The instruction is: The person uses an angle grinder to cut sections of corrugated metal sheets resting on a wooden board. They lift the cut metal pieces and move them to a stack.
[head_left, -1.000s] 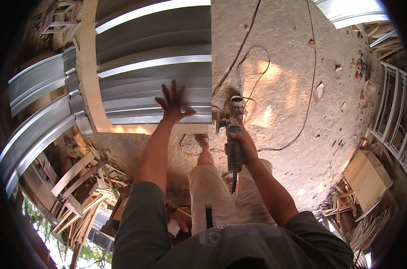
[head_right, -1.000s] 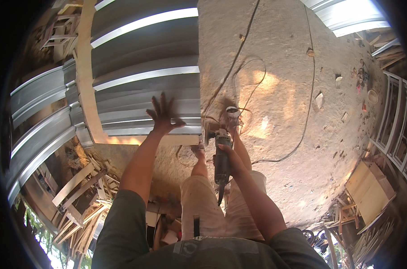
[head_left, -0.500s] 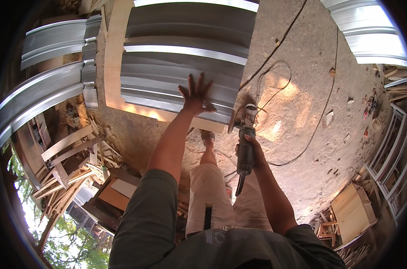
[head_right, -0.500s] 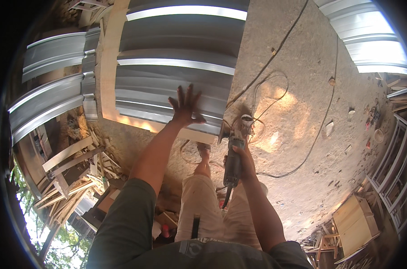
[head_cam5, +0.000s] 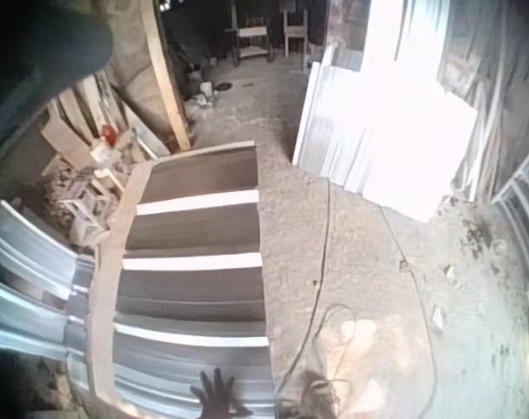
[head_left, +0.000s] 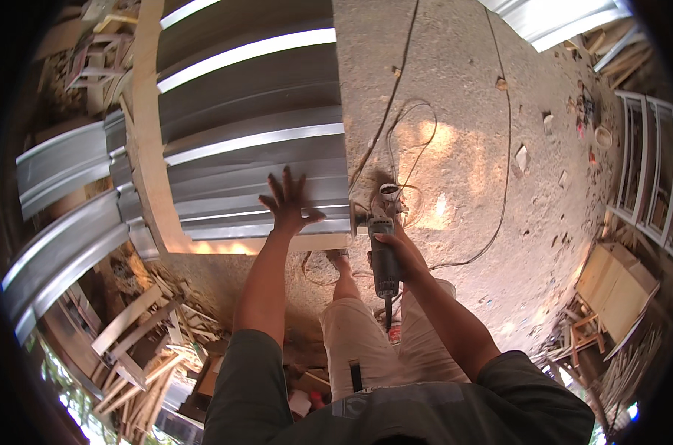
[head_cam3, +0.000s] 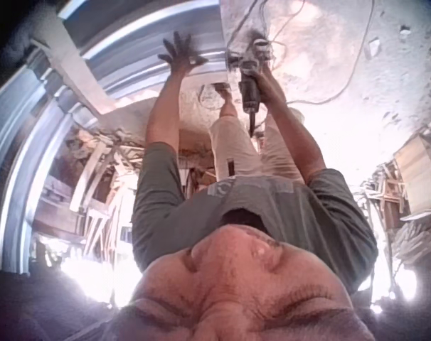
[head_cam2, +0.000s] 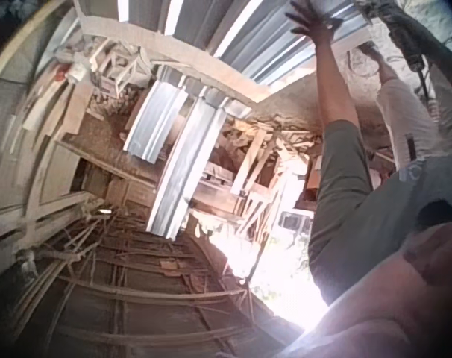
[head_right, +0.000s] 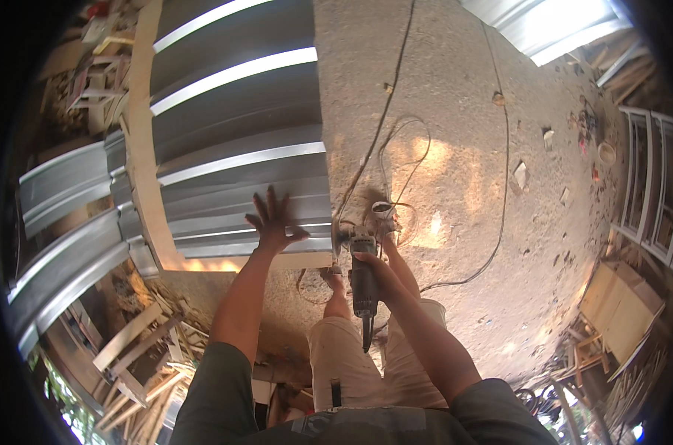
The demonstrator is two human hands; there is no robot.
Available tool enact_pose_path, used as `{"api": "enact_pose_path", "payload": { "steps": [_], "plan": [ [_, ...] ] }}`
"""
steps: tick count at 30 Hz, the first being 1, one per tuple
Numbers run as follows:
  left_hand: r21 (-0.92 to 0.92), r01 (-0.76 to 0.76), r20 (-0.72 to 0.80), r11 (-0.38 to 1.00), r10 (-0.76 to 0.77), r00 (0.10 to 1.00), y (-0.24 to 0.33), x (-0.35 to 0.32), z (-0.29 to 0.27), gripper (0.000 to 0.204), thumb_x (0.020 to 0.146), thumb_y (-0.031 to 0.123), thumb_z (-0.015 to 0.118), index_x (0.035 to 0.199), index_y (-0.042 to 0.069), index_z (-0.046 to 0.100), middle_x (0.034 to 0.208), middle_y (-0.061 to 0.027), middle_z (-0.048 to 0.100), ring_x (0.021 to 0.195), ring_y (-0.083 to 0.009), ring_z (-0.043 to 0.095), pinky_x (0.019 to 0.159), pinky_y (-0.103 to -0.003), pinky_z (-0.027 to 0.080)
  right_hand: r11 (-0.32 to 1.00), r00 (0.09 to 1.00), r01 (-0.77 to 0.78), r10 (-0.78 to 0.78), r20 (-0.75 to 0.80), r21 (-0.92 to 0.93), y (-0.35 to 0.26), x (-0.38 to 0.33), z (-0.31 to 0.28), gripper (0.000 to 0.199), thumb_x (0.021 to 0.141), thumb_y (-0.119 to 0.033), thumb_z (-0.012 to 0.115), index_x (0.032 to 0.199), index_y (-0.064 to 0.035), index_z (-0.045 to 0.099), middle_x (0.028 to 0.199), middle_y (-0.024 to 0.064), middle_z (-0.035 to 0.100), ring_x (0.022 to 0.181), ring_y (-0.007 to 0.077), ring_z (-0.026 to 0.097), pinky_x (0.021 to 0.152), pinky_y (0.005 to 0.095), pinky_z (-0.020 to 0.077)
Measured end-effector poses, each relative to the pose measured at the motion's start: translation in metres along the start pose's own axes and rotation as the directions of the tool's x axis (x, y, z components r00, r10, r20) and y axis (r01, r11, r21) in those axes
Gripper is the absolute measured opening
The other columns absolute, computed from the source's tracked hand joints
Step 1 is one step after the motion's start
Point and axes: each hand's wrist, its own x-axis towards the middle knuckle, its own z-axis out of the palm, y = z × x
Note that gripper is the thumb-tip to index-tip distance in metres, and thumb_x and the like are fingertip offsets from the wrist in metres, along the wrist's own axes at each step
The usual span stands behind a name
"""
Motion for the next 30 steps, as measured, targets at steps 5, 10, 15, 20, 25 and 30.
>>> {"api": "enact_pose_path", "payload": {
  "steps": [5,10,15,20,25,30],
  "plan": [
    [0.094,-0.004,-0.012,0.996,0.005,1.000,0.009,0.003,0.003,0.139,0.058,0.084,0.077,0.167,0.026,0.013,0.171,-0.0208,-0.013,0.151,-0.0590,-0.015,0.097,-0.092,0.010,0.999,0.998,0.037,-0.036,-0.049,0.031,-0.027,-0.007,0.012,0.040,0.090,-0.040,0.073,0.103,-0.0041,0.063,0.081,0.0101,0.068,0.065,0.0220,0.068,0.059,0.0341,0.0594],
    [0.096,0.000,0.016,0.995,-0.001,1.000,0.009,0.005,0.006,0.142,0.057,0.087,0.073,0.167,0.023,0.012,0.170,-0.0214,-0.018,0.150,-0.0576,-0.019,0.097,-0.091,0.010,0.998,0.996,0.049,-0.045,-0.083,0.048,-0.041,0.010,0.010,0.042,0.091,-0.038,0.072,0.106,-0.0007,0.061,0.084,0.0122,0.068,0.064,0.0219,0.068,0.059,0.0333,0.0596],
    [0.101,-0.003,0.004,0.995,0.002,1.000,0.004,0.002,0.006,0.142,0.058,0.087,0.073,0.167,0.021,0.011,0.170,-0.0218,-0.018,0.150,-0.0572,-0.021,0.098,-0.091,0.009,0.998,0.999,0.033,-0.033,-0.002,0.047,-0.064,0.032,0.016,0.042,0.091,-0.036,0.072,0.107,0.0011,0.060,0.082,0.0128,0.067,0.064,0.0219,0.068,0.057,0.0333,0.0592],
    [0.107,-0.014,0.012,0.994,0.013,1.000,0.008,0.007,0.013,0.142,0.059,0.086,0.073,0.166,0.017,0.011,0.169,-0.0221,-0.020,0.150,-0.0569,-0.022,0.098,-0.090,0.009,0.994,0.993,0.050,-0.060,0.100,0.095,-0.089,0.084,0.008,0.044,0.089,-0.034,0.074,0.108,0.0030,0.059,0.081,0.0126,0.067,0.062,0.0215,0.068,0.056,0.0327,0.0586],
    [0.051,-0.013,-0.006,0.999,0.013,1.000,0.001,0.002,0.008,0.139,0.061,0.089,0.070,0.167,0.021,0.010,0.170,-0.0214,-0.021,0.150,-0.0576,-0.022,0.098,-0.090,0.002,0.996,0.991,0.065,-0.071,0.118,0.053,-0.127,0.091,0.032,0.046,0.086,-0.034,0.077,0.106,0.0028,0.059,0.080,0.0126,0.067,0.062,0.0227,0.068,0.057,0.0334,0.0589],
    [0.060,-0.018,-0.002,0.998,0.019,1.000,0.006,0.006,0.012,0.138,0.062,0.088,0.070,0.167,0.020,0.012,0.170,-0.0220,-0.019,0.150,-0.0577,-0.021,0.098,-0.091,0.004,0.997,0.991,0.054,-0.061,0.117,0.064,-0.122,0.091,0.022,0.045,0.086,-0.034,0.077,0.105,0.0022,0.060,0.079,0.0128,0.067,0.062,0.0227,0.068,0.056,0.0339,0.0589]
  ]
}}
